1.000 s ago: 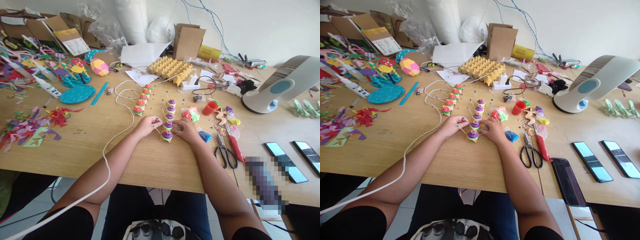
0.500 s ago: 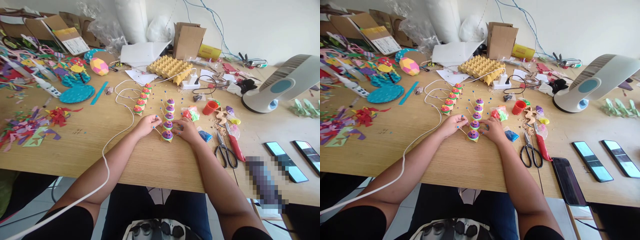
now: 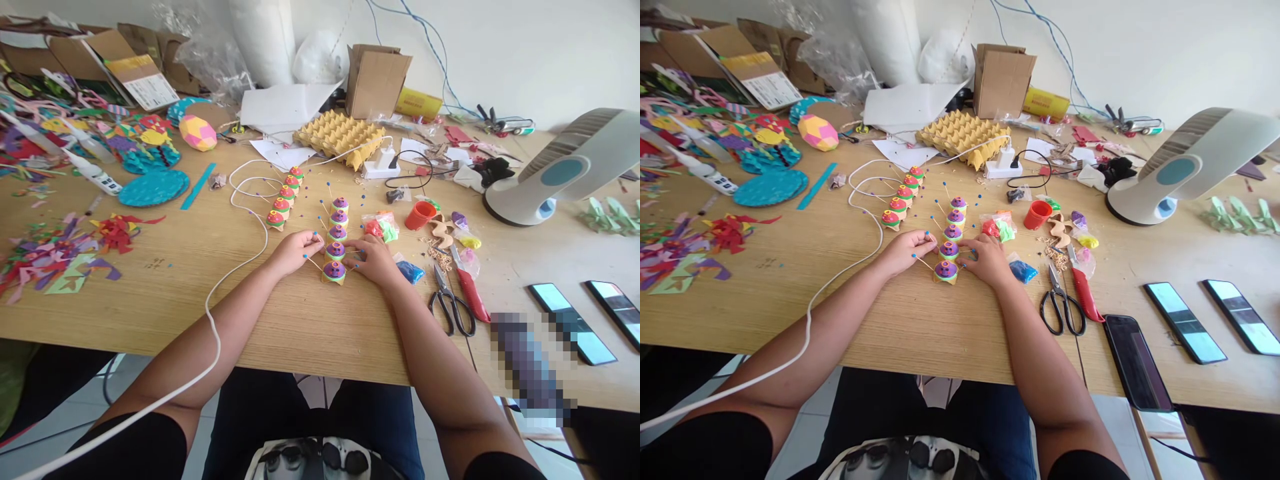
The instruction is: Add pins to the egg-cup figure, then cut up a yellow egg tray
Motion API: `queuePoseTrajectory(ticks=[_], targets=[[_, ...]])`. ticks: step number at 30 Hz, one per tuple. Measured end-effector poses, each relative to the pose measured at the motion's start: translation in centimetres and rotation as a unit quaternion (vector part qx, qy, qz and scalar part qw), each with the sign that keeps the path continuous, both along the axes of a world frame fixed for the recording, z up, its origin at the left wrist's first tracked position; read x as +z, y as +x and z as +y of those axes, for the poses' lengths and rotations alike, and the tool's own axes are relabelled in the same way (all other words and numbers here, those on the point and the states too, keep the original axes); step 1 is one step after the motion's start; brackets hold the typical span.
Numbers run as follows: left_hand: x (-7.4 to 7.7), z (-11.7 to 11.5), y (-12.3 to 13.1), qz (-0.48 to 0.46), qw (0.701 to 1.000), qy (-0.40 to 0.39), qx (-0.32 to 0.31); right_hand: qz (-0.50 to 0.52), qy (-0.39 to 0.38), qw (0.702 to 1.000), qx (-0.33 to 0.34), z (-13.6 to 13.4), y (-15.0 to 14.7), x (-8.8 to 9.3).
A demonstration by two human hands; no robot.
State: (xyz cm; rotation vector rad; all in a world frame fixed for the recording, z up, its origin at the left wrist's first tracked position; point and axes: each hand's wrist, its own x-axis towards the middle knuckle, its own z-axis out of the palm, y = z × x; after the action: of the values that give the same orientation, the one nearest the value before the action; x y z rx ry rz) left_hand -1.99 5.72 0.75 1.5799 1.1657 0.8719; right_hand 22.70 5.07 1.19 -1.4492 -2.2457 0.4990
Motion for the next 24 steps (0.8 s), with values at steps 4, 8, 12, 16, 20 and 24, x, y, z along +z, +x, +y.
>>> queuePoseTrajectory(ticks=[4, 8, 12, 16, 20, 24], targets=[[-0.3, 0.1, -0.1, -0.008, 1.0, -0.002, 0.001, -0.001, 0.0, 1.0, -0.001, 0.0, 0.0, 0.0], [-0.5, 0.3, -0.3, -0.014, 0.999, -0.035, 0.015, -0.001, 0.002, 1.0, 0.004, 0.0, 0.1, 0.0], [-0.5, 0.4, -0.6, 0.005, 0.998, -0.052, 0.036, -0.001, 0.004, 1.0, 0.004, 0.0, 0.1, -0.1], [-0.3, 0.4, -0.7, 0.006, 0.998, -0.054, 0.036, 0.001, 0.005, 1.0, 0.004, -0.1, 0.1, 0.0], [-0.1, 0.4, -0.9, 0.013, 0.998, -0.056, 0.03, 0.003, 0.005, 1.0, 0.004, -0.2, 0.1, 0.0], [0.0, 0.3, -1.1, 0.009, 0.998, -0.056, 0.026, 0.001, 0.005, 1.0, 0.006, -0.2, 0.2, 0.0]])
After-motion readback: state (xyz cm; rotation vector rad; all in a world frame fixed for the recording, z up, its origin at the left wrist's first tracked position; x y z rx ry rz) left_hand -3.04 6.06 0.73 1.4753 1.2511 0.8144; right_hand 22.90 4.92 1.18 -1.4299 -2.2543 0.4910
